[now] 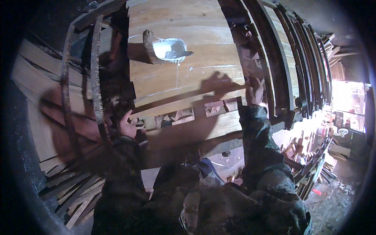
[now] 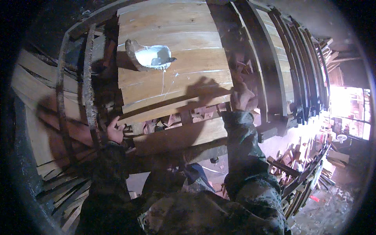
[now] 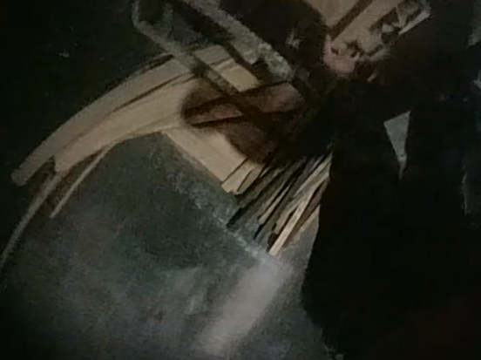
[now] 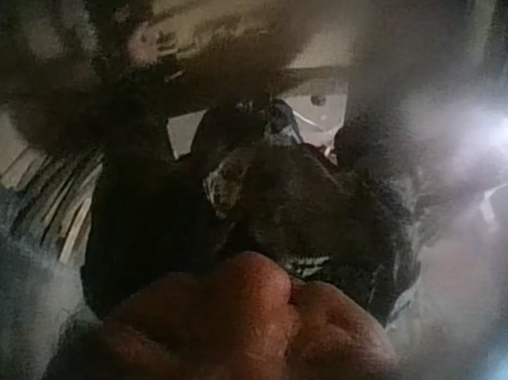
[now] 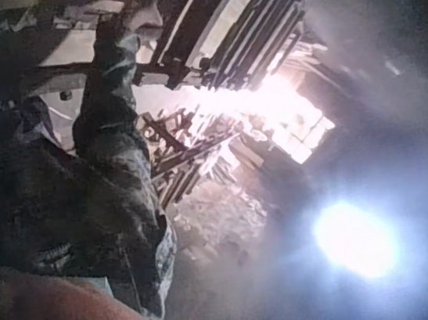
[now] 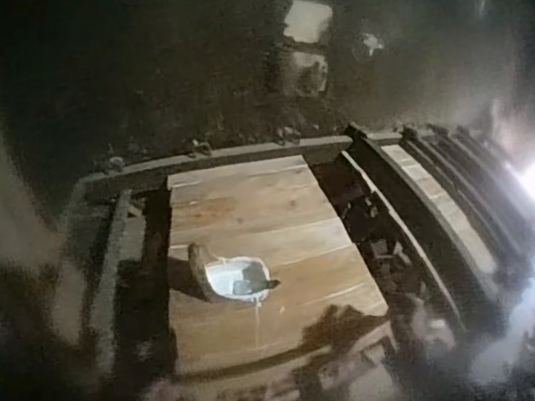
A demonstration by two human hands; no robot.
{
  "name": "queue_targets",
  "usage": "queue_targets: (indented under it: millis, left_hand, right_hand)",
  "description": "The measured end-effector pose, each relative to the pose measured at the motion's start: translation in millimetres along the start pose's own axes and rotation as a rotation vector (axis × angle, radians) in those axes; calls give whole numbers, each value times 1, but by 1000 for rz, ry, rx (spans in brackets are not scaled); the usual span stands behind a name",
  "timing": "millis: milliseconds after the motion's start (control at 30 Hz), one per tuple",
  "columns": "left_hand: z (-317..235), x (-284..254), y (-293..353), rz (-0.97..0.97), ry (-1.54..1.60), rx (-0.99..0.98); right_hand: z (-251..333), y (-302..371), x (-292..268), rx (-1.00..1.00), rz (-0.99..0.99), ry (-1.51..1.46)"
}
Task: The person repeatedly scoops white glue from a small container and spreads it along the edges of wooden planks on a workbench. The person then places additional planks on top of the glued ones, pressing them into place. The process is repeated multiple times throughout the clip.
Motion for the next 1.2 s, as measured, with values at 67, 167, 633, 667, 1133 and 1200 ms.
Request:
queue_targets:
  millis: [67,167,633,667,1133,1200]
  left_hand:
    - [14,2,1,-6,24,53]
    - [36,1,10,-2,45,102]
    - [62,-9,140,28,-339,3]
    - [65,-5,146,18,-388,7]
    - [37,-41,171,-95,-232,-166]
    - [36,-39,171,-95,-278,-317]
  right_hand:
    - [37,-20,44,-7,103,-61]
    - [115,-44,122,-186,357,420]
    - [219,-119,238,-549,445,799]
    - [220,-125,241,-514,448,817]
    - [122,-132,218,291,504,-51]
    - [115,-117,214,414,466,-240]
Point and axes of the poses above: each hand's wrist, its own y-axis away from the middle knuckle, its own x-axis out of the palm, z = x × y, the point moved 7 cm from there along -y, towards the middle knuckle, and after that the axes turned 13 degrees about z, right-handed, at the moved point
